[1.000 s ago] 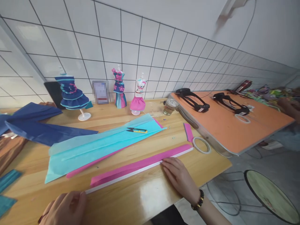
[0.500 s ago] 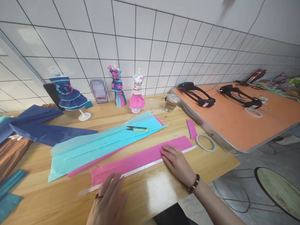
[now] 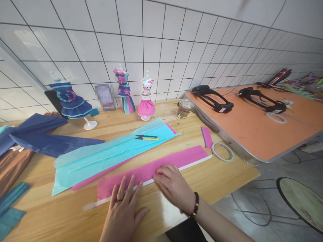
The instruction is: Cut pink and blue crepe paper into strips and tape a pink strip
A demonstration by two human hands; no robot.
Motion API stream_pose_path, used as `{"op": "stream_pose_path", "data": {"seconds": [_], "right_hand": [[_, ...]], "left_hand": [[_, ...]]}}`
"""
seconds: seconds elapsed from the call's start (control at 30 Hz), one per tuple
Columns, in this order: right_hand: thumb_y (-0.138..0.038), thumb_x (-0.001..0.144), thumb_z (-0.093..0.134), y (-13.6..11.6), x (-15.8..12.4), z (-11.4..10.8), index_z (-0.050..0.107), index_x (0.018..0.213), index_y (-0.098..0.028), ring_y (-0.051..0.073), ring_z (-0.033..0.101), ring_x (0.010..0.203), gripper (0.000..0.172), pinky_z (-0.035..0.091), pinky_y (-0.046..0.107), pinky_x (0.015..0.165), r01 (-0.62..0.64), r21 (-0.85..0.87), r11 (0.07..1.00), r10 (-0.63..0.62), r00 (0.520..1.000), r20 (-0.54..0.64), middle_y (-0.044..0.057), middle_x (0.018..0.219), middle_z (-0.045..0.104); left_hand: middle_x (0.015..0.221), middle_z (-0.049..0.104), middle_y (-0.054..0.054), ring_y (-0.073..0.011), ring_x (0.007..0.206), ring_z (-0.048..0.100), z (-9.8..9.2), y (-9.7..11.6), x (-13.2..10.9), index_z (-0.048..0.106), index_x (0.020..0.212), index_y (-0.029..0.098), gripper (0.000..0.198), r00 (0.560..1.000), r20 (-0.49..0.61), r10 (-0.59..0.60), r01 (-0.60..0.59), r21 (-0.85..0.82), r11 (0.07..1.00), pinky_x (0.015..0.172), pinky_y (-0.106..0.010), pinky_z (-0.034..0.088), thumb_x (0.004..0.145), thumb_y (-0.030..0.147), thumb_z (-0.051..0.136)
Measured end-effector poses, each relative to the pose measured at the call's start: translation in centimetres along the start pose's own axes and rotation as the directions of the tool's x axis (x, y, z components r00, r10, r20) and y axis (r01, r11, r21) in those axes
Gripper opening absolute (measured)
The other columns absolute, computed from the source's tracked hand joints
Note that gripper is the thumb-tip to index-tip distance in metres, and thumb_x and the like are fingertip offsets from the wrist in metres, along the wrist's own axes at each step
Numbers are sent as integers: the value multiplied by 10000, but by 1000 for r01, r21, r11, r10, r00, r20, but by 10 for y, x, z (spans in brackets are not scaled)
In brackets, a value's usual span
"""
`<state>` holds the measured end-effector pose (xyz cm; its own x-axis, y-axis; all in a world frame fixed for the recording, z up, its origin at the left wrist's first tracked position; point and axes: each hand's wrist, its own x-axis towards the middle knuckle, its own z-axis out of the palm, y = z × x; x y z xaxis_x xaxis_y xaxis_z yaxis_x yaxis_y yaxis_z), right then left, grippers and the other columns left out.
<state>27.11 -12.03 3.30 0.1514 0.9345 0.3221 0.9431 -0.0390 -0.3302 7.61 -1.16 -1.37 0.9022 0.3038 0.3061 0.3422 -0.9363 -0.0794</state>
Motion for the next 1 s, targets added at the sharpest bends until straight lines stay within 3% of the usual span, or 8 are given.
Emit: {"op": "stream_pose_path", "data": {"seconds": [0.23, 0.47, 0.57, 0.67, 0.73, 0.83, 0.93, 1.0], "right_hand": [[-180, 867, 494, -8, 28, 6, 572, 833, -156, 183, 476, 790, 88, 344, 324, 718, 187, -203, 961, -129, 954, 272, 53, 811, 577], [-135, 842, 477, -11, 30, 15, 555, 808, -128, 205, 471, 732, 86, 331, 350, 643, 366, -306, 879, -264, 907, 327, 66, 798, 556], [-133, 856, 465, -5, 30, 8, 566, 819, -129, 195, 493, 751, 108, 347, 348, 679, 276, -256, 927, -200, 937, 287, 70, 823, 577], [-160, 884, 434, 4, 24, -10, 577, 821, -152, 166, 517, 789, 157, 365, 314, 736, 53, -77, 996, -36, 978, 207, 52, 825, 600], [-176, 887, 418, 11, 11, -29, 576, 790, -164, 140, 526, 758, 186, 379, 274, 715, -115, 76, 990, 94, 968, 233, 27, 790, 607], [-157, 841, 425, 23, -21, -63, 574, 725, -158, 96, 509, 610, 190, 375, 204, 574, -391, 231, 891, 248, 845, 473, -11, 672, 582], [-110, 732, 508, 32, -58, -96, 597, 827, -162, 75, 515, 556, 140, 367, 159, 504, -603, 291, 743, 210, 623, 754, -38, 643, 577], [-92, 693, 538, 38, -74, -111, 591, 922, -182, 88, 554, 623, 251, 405, 164, 543, -635, 289, 717, 223, 602, 767, -23, 737, 613]], "left_hand": [[1369, 411, -70, -308, 1263, 326, -6, 1, 3, 423, 1296, 262, 589, 1000, -14, -6, 6, 5, 1000, 1029, -453, 202, 791, 564, 443], [1365, 415, -81, -323, 1257, 333, -9, 3, 3, 446, 1279, 246, 585, 1000, -12, 1, 0, 19, 1000, 1012, -459, 218, 789, 565, 448], [1370, 408, -77, -319, 1258, 334, -11, 4, 4, 439, 1283, 253, 572, 1000, 4, -14, 14, -2, 1000, 1012, -464, 222, 796, 553, 447], [1368, 412, -69, -310, 1256, 340, -11, 3, 4, 446, 1277, 262, 559, 1000, 1, -23, 23, -28, 999, 1020, -456, 222, 795, 546, 455], [1369, 411, -69, -308, 1257, 339, -9, 3, 3, 445, 1278, 262, 566, 1000, -11, -18, 18, -23, 1000, 1026, -454, 214, 791, 551, 456], [1366, 412, -82, -314, 1266, 322, -3, 1, 1, 444, 1279, 255, 577, 999, -42, -3, 3, 9, 1000, 1029, -465, 203, 787, 555, 455], [1354, 421, -115, -339, 1280, 287, 5, -1, -1, 473, 1253, 231, 579, 995, -95, 11, -11, 2, 1000, 1014, -483, 221, 766, 544, 479], [1354, 410, -146, -356, 1289, 262, 8, -2, -1, 461, 1259, 207, 591, 992, -124, 21, -23, -22, 999, 1004, -500, 231, 758, 519, 489]]}}
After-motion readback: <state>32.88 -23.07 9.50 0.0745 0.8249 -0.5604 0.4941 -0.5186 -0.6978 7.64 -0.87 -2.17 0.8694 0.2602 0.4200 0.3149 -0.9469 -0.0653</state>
